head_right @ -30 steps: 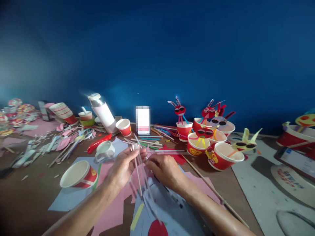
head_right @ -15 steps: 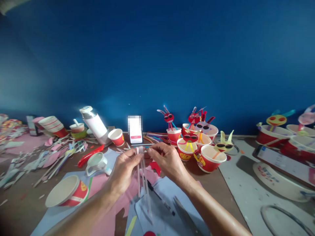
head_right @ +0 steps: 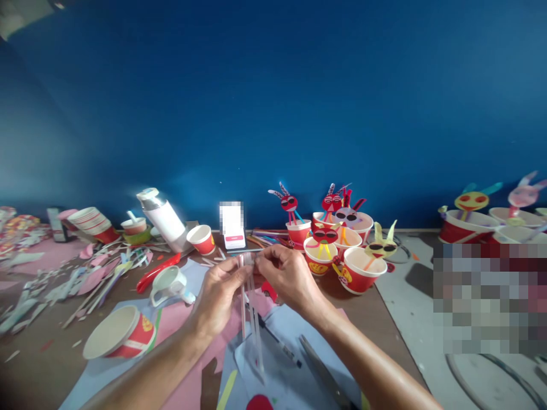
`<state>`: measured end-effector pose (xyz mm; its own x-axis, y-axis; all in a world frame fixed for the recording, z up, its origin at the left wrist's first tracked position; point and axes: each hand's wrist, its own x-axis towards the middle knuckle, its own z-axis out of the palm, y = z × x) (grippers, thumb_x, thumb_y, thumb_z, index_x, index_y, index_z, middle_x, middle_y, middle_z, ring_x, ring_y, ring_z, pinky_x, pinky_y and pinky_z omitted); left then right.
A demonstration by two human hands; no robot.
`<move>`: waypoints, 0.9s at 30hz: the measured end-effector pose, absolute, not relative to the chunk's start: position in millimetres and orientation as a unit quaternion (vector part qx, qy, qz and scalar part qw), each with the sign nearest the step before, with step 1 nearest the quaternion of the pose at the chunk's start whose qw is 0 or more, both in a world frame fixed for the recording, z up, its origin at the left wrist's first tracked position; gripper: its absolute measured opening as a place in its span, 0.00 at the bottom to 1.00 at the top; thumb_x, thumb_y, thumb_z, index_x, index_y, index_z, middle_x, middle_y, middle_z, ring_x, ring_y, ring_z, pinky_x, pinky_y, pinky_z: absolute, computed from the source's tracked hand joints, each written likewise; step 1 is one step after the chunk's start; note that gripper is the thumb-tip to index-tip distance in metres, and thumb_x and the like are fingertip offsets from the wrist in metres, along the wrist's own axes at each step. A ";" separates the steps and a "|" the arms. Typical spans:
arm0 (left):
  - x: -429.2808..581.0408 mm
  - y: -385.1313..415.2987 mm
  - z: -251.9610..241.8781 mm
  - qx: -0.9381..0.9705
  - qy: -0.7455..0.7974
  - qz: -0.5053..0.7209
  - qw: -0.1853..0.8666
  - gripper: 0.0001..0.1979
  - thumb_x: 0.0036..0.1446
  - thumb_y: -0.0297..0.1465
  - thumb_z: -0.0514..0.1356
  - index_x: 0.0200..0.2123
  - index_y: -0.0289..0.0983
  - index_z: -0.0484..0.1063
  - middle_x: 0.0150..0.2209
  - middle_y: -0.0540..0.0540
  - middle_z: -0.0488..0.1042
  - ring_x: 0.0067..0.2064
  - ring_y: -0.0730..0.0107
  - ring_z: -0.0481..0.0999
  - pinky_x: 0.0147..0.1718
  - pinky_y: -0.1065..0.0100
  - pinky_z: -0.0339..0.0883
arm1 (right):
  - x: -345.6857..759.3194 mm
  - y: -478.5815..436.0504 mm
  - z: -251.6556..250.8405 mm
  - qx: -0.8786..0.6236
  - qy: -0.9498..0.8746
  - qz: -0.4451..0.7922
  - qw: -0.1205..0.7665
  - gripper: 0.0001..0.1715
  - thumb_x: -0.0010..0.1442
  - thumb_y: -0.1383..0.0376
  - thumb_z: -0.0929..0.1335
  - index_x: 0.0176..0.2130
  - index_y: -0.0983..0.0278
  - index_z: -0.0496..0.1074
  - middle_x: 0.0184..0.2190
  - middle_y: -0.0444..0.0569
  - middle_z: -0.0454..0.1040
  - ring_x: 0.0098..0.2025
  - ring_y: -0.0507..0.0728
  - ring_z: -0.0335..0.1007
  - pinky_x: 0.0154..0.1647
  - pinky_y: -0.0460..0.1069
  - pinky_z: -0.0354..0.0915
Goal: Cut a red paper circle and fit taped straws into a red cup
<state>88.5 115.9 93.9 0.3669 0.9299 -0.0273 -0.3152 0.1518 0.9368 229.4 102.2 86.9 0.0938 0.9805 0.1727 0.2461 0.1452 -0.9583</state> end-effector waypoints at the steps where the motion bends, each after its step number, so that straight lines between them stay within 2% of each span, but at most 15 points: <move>1: 88.0 116.8 93.1 0.462 0.331 0.458 0.683 0.13 0.50 0.31 0.63 0.40 0.35 0.76 0.34 0.44 0.79 0.37 0.62 0.78 0.40 0.63 0.69 | 229.3 101.3 87.1 -0.546 -0.566 0.361 0.501 0.10 0.57 0.61 0.63 0.31 0.64 0.71 0.26 0.45 0.75 0.28 0.54 0.72 0.27 0.46 0.67; 7: 86.8 120.5 90.0 0.464 0.329 0.455 0.686 0.15 0.49 0.31 0.64 0.42 0.35 0.76 0.34 0.44 0.79 0.36 0.62 0.77 0.41 0.63 0.68 | 230.9 101.5 91.3 -0.525 -0.572 0.385 0.498 0.13 0.58 0.60 0.63 0.32 0.65 0.72 0.28 0.47 0.76 0.32 0.56 0.73 0.30 0.46 0.68; 13: 89.9 117.8 90.8 0.486 0.324 0.455 0.672 0.13 0.50 0.31 0.63 0.41 0.34 0.76 0.33 0.44 0.79 0.36 0.63 0.77 0.36 0.66 0.69 | 229.9 105.6 87.3 -0.523 -0.552 0.407 0.506 0.09 0.55 0.61 0.66 0.29 0.65 0.71 0.23 0.44 0.73 0.24 0.52 0.70 0.25 0.45 0.67; 17: 90.7 117.9 90.2 0.485 0.312 0.449 0.683 0.14 0.51 0.30 0.62 0.43 0.33 0.75 0.32 0.44 0.78 0.36 0.63 0.77 0.37 0.65 0.69 | 230.4 106.2 84.6 -0.496 -0.550 0.429 0.517 0.10 0.56 0.61 0.65 0.27 0.65 0.69 0.21 0.42 0.68 0.24 0.50 0.66 0.24 0.44 0.64; 20: 90.9 118.5 88.0 0.476 0.299 0.448 0.696 0.14 0.52 0.30 0.61 0.43 0.32 0.74 0.33 0.43 0.78 0.36 0.62 0.77 0.37 0.64 0.69 | 230.8 105.3 85.4 -0.457 -0.545 0.465 0.527 0.11 0.57 0.60 0.65 0.29 0.65 0.68 0.23 0.42 0.67 0.25 0.50 0.66 0.24 0.44 0.64; 25: 91.1 118.1 86.6 0.466 0.292 0.461 0.696 0.14 0.53 0.30 0.61 0.43 0.33 0.73 0.33 0.43 0.78 0.37 0.62 0.77 0.37 0.64 0.69 | 228.7 103.6 87.7 -0.452 -0.524 0.525 0.496 0.14 0.57 0.55 0.64 0.34 0.64 0.66 0.23 0.42 0.67 0.19 0.50 0.64 0.16 0.44 0.62; 27: 91.3 117.9 87.2 0.466 0.291 0.466 0.694 0.14 0.53 0.30 0.61 0.43 0.33 0.73 0.33 0.44 0.78 0.37 0.63 0.77 0.37 0.65 0.69 | 227.0 103.2 87.9 -0.454 -0.533 0.506 0.504 0.13 0.58 0.56 0.64 0.33 0.64 0.66 0.22 0.42 0.67 0.21 0.50 0.65 0.19 0.45 0.63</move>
